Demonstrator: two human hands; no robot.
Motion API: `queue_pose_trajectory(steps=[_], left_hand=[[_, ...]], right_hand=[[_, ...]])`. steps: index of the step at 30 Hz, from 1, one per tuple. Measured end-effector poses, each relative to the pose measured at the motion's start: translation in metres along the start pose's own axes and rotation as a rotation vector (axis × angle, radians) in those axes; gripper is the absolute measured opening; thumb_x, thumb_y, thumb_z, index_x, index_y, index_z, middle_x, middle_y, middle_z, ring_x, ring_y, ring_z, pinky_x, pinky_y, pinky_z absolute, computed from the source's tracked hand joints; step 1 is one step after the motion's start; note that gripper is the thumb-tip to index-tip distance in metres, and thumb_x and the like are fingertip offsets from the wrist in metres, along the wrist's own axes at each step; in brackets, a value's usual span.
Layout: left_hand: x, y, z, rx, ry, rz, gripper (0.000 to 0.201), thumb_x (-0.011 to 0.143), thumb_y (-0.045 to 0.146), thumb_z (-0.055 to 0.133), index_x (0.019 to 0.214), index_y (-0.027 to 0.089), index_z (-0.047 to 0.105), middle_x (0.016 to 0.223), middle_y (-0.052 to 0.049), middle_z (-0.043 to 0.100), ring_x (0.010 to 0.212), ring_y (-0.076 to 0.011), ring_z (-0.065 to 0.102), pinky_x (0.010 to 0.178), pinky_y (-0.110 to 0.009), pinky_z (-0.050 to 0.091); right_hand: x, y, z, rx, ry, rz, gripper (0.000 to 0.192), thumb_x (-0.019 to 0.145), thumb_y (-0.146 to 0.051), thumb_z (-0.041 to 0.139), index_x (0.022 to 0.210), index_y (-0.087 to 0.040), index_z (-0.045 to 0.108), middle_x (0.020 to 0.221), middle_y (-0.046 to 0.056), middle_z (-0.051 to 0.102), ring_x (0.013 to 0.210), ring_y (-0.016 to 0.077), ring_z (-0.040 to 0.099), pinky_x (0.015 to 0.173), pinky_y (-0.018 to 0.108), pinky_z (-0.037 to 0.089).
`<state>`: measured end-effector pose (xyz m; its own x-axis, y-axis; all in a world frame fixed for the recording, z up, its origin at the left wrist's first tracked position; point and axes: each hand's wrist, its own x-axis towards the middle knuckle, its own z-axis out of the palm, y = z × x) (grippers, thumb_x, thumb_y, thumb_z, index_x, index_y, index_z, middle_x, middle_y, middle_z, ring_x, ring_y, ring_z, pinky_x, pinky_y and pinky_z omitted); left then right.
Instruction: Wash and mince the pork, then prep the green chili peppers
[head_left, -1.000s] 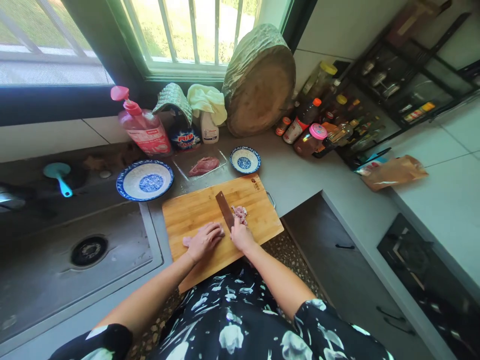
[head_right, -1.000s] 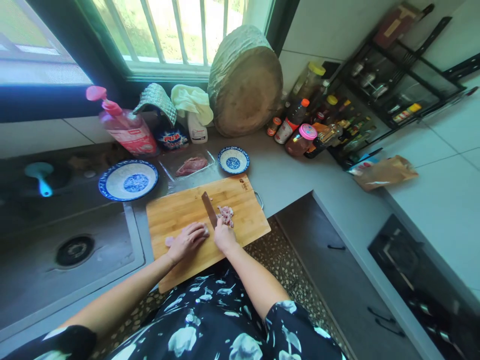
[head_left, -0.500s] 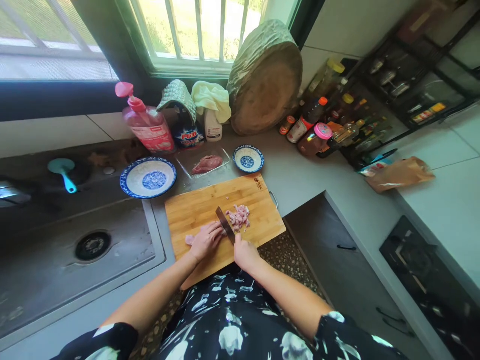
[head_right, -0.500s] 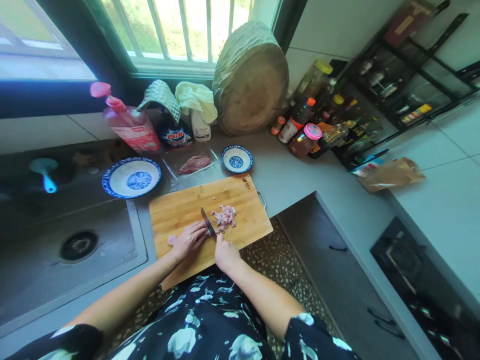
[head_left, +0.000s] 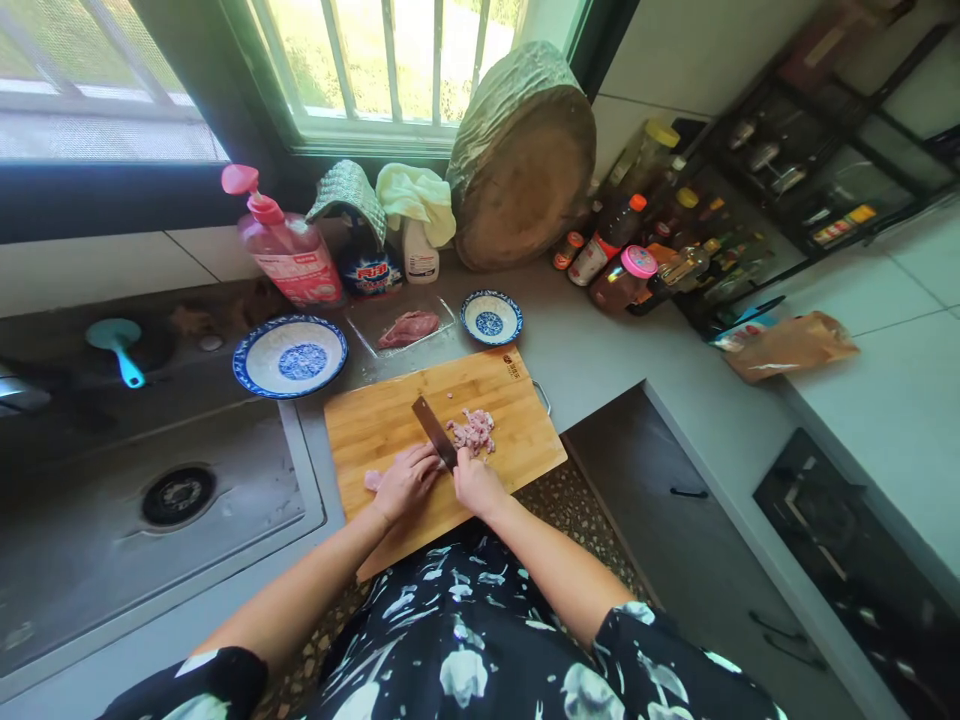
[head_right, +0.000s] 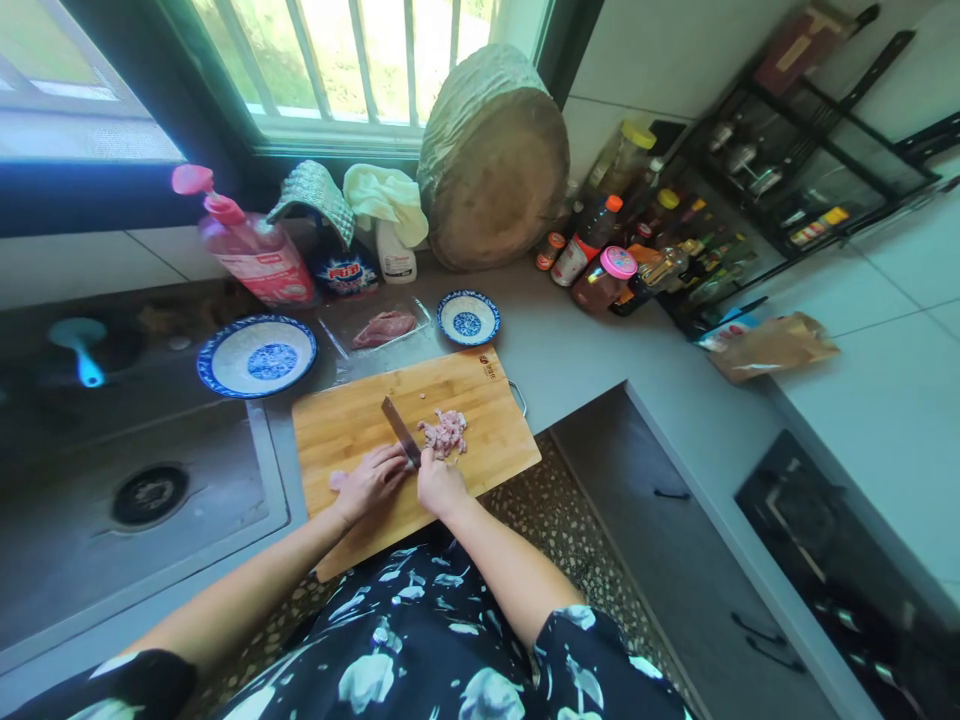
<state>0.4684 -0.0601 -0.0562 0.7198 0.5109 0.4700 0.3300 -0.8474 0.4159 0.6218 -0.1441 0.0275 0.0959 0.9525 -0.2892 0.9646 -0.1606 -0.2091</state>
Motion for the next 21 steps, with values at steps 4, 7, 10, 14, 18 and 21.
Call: queue_pose_trajectory(steps=[4, 7, 10, 14, 18, 21], left_hand=[[0.0, 0.002, -0.001, -0.006, 0.005, -0.01, 0.018, 0.087, 0.027, 0.047, 0.091, 0.017, 0.062, 0.11, -0.011, 0.061, 0.102, -0.0216, 0.057, 0.089, -0.039, 0.047], [-0.001, 0.002, -0.001, 0.009, 0.001, -0.012, 0.018, 0.087, 0.026, 0.047, 0.091, 0.017, 0.062, 0.109, -0.011, 0.062, 0.102, -0.0216, 0.057, 0.089, -0.038, 0.048], [-0.002, 0.002, -0.001, 0.019, 0.001, -0.018, 0.02, 0.087, 0.025, 0.045, 0.091, 0.017, 0.062, 0.107, -0.011, 0.062, 0.103, -0.0213, 0.056, 0.09, -0.039, 0.047], [-0.005, 0.003, -0.001, -0.007, -0.004, -0.016, 0.018, 0.087, 0.024, 0.046, 0.091, 0.017, 0.062, 0.103, -0.01, 0.063, 0.101, -0.0207, 0.056, 0.09, -0.038, 0.046], [-0.007, 0.003, -0.001, -0.014, 0.039, -0.014, 0.015, 0.086, 0.024, 0.049, 0.091, 0.018, 0.062, 0.103, -0.009, 0.063, 0.101, -0.0203, 0.056, 0.088, -0.036, 0.047], [-0.007, 0.001, 0.0, -0.003, 0.048, -0.01, 0.016, 0.086, 0.026, 0.048, 0.09, 0.018, 0.062, 0.102, -0.009, 0.063, 0.098, -0.0201, 0.057, 0.087, -0.036, 0.048]], right_hand=[[-0.025, 0.003, 0.004, -0.009, -0.048, 0.001, 0.028, 0.088, -0.021, 0.036, 0.113, -0.007, 0.037, 0.079, 0.016, 0.065, 0.074, 0.0259, 0.065, 0.062, 0.033, 0.05], [-0.031, 0.001, 0.009, -0.029, -0.079, 0.022, 0.025, 0.087, -0.018, 0.037, 0.11, -0.008, 0.039, 0.077, 0.016, 0.064, 0.073, 0.0261, 0.065, 0.061, 0.033, 0.049], [-0.012, -0.012, 0.011, -0.042, -0.065, 0.047, 0.028, 0.083, -0.014, 0.042, 0.11, -0.007, 0.038, 0.079, 0.017, 0.064, 0.075, 0.0254, 0.066, 0.063, 0.031, 0.049], [0.023, -0.019, 0.006, 0.0, -0.007, 0.053, 0.023, 0.085, -0.015, 0.04, 0.107, -0.01, 0.038, 0.085, 0.017, 0.064, 0.081, 0.0245, 0.065, 0.066, 0.031, 0.049], [0.029, -0.001, -0.002, 0.029, 0.021, 0.132, 0.026, 0.088, -0.021, 0.037, 0.111, -0.009, 0.036, 0.09, 0.018, 0.064, 0.083, 0.0243, 0.065, 0.068, 0.032, 0.049], [0.022, 0.006, -0.004, 0.013, 0.015, 0.104, 0.029, 0.089, -0.025, 0.036, 0.113, -0.009, 0.035, 0.09, 0.018, 0.064, 0.082, 0.0246, 0.064, 0.067, 0.032, 0.049]])
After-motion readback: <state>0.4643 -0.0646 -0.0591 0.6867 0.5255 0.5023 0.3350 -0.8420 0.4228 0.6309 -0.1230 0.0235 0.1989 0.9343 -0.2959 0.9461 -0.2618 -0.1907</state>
